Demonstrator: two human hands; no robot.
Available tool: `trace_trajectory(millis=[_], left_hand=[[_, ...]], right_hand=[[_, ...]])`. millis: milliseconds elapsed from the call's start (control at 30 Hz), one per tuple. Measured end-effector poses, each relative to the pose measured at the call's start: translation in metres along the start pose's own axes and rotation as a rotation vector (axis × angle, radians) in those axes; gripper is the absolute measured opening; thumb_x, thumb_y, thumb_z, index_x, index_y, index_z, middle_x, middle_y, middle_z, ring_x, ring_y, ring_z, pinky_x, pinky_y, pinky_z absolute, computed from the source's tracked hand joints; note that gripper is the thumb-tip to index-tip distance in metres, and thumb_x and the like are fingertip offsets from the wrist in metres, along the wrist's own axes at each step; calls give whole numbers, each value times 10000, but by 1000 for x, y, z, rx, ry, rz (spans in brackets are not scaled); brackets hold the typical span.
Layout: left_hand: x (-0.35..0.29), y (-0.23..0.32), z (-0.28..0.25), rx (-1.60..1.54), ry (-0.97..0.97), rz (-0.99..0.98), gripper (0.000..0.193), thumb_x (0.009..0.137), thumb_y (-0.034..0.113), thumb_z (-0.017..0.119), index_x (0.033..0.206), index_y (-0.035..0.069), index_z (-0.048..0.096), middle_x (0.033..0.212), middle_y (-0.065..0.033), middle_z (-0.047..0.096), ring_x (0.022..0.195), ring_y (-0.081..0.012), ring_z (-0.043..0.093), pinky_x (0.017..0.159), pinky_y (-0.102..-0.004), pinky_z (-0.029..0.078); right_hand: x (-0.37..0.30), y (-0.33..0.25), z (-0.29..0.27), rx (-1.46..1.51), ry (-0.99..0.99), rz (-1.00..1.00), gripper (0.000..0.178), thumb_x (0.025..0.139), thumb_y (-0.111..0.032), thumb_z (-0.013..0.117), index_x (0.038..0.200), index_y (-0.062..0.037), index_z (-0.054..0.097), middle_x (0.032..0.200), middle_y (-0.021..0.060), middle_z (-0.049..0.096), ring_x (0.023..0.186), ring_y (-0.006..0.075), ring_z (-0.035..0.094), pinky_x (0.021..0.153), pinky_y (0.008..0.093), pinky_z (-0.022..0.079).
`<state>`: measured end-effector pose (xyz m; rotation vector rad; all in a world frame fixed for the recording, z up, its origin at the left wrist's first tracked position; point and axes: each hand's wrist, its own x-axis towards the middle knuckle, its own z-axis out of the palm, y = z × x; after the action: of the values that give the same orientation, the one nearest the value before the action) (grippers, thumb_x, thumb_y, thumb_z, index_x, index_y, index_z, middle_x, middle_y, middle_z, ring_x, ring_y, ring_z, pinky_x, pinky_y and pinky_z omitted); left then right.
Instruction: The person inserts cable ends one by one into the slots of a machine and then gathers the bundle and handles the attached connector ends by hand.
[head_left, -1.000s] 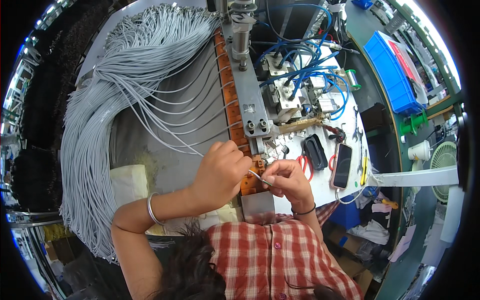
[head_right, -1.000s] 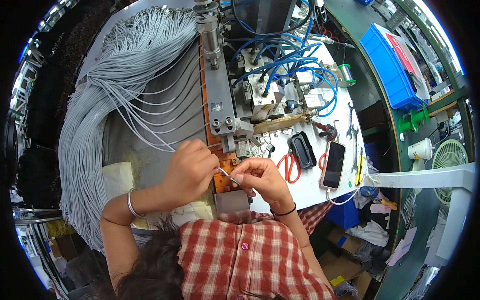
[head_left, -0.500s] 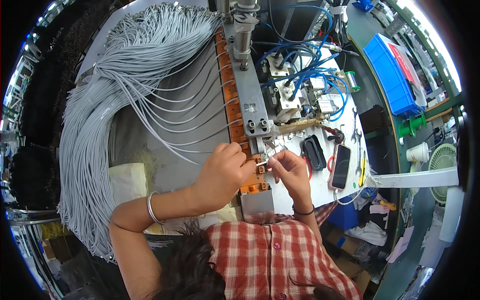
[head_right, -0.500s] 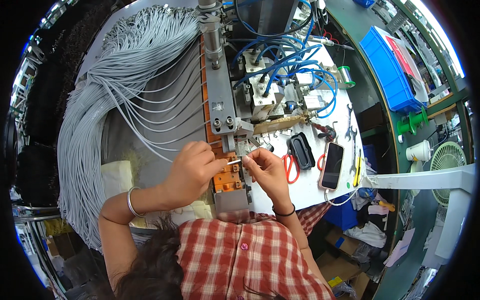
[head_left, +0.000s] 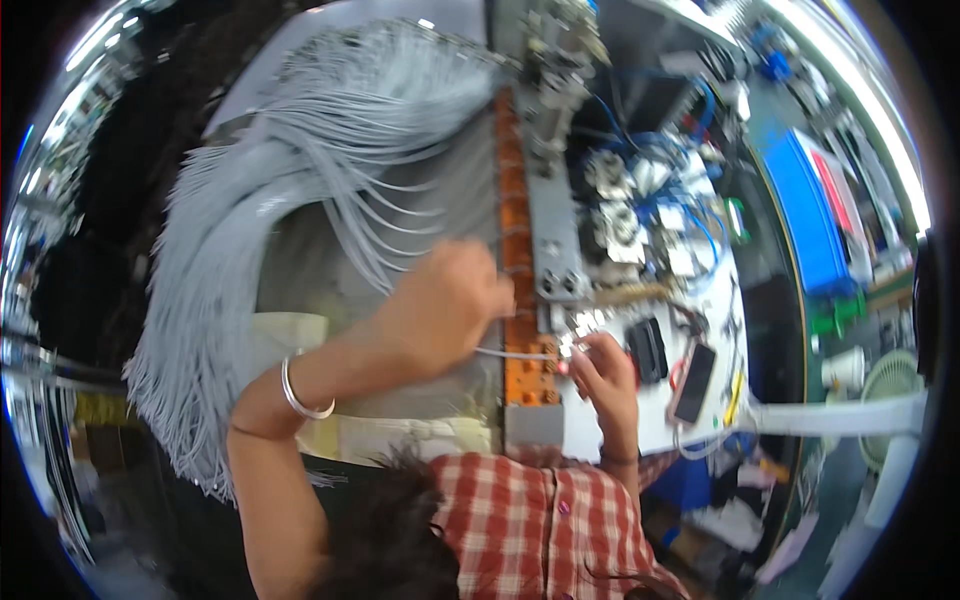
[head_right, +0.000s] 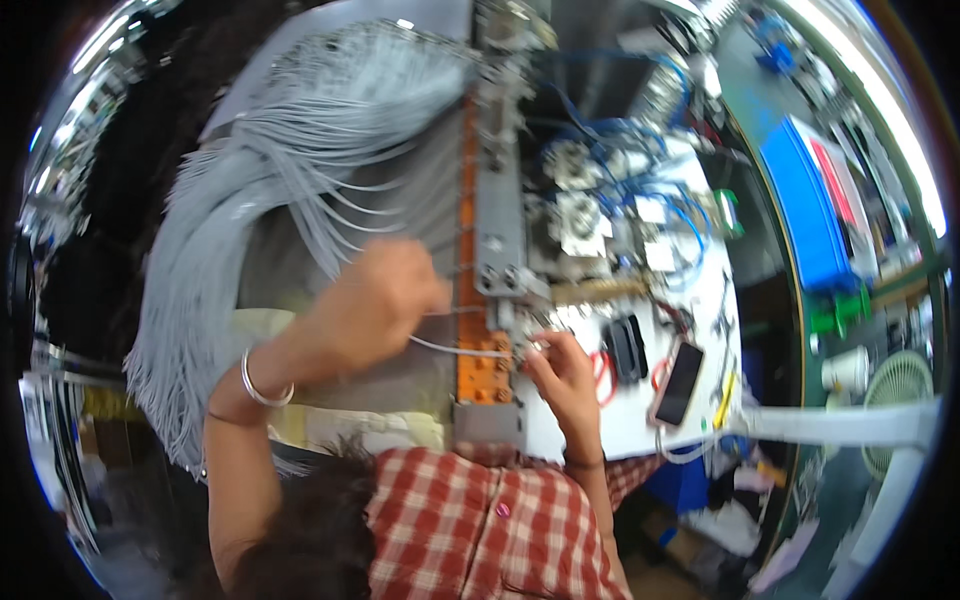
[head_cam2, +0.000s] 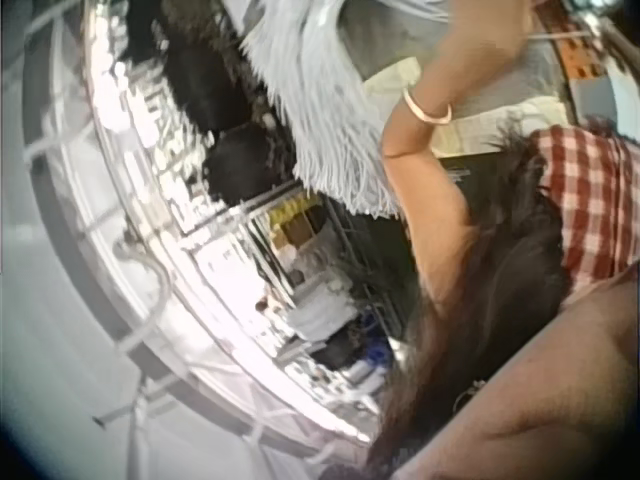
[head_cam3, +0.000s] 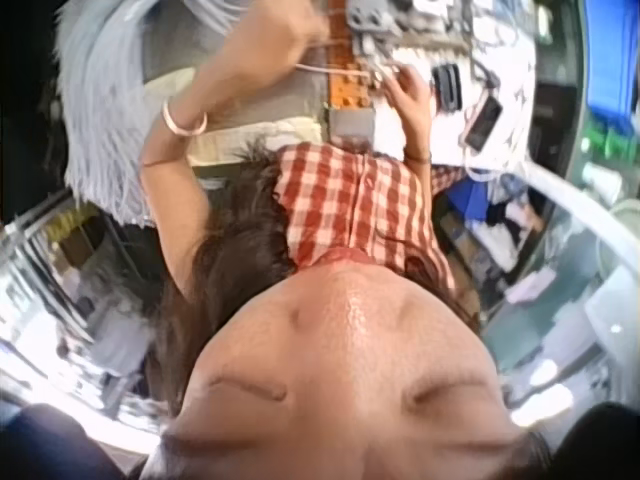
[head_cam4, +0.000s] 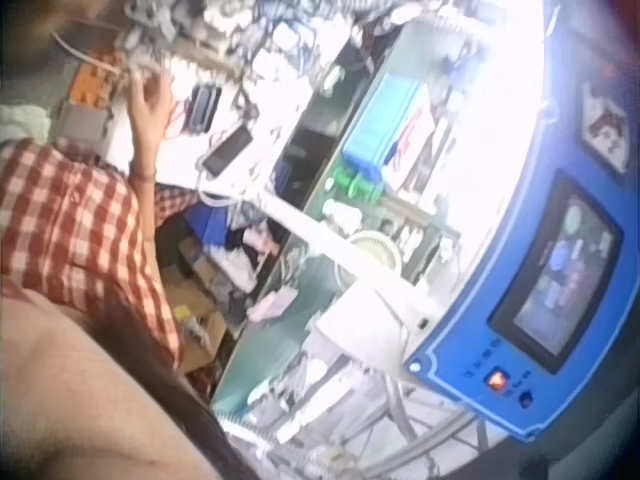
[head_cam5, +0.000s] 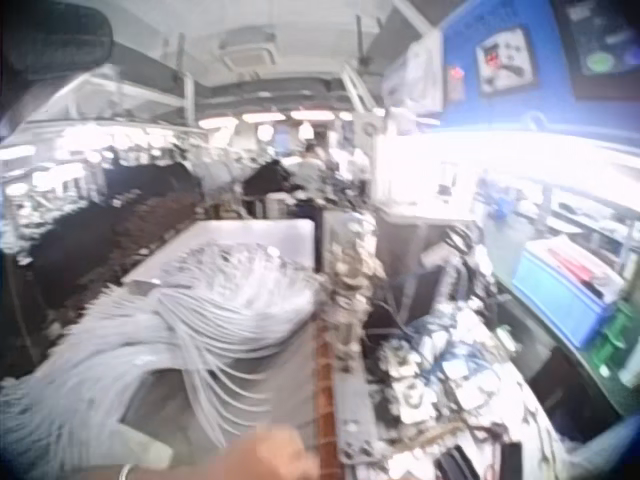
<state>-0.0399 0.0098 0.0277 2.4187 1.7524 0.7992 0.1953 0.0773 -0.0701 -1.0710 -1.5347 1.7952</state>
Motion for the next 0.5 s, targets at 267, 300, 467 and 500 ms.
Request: trace_trajectory(millis=[267,300,467,500], left_hand=[[30,-231,-176,610,125,-459,288,868,274,502,822,1,579,722,-208,561,627,-357,513,582,-430,408],[21,-265,-171,497,-21,-509,316,863,304,498,826,2,582,718,-184,575,623,-322,509,592,-417,406],[-49,-319,-169,61,-305,-780,326,832,248,442,946,15,639,940,-110,641,855,-171,563,746,-378,416],[-51,-313,-169,73,-312,-767,326,832,248,442,946,15,639,940,-110,641,855,-171,563,746,-378,416]], right_hand=[[-43,-46,44,-290,-247,-546,67,832,-66,598,834,0,589,661,30,573,573,90,535,512,226,419],[-44,-47,49,-352,-396,-513,55,796,-52,619,818,-5,602,667,51,578,570,112,547,512,244,422],[-45,-32,63,-521,-635,-542,105,753,-64,665,839,-20,624,655,86,573,559,164,559,512,265,419],[-46,-33,63,-512,-619,-549,105,753,-64,665,839,-20,624,655,86,573,559,164,559,512,265,419]])
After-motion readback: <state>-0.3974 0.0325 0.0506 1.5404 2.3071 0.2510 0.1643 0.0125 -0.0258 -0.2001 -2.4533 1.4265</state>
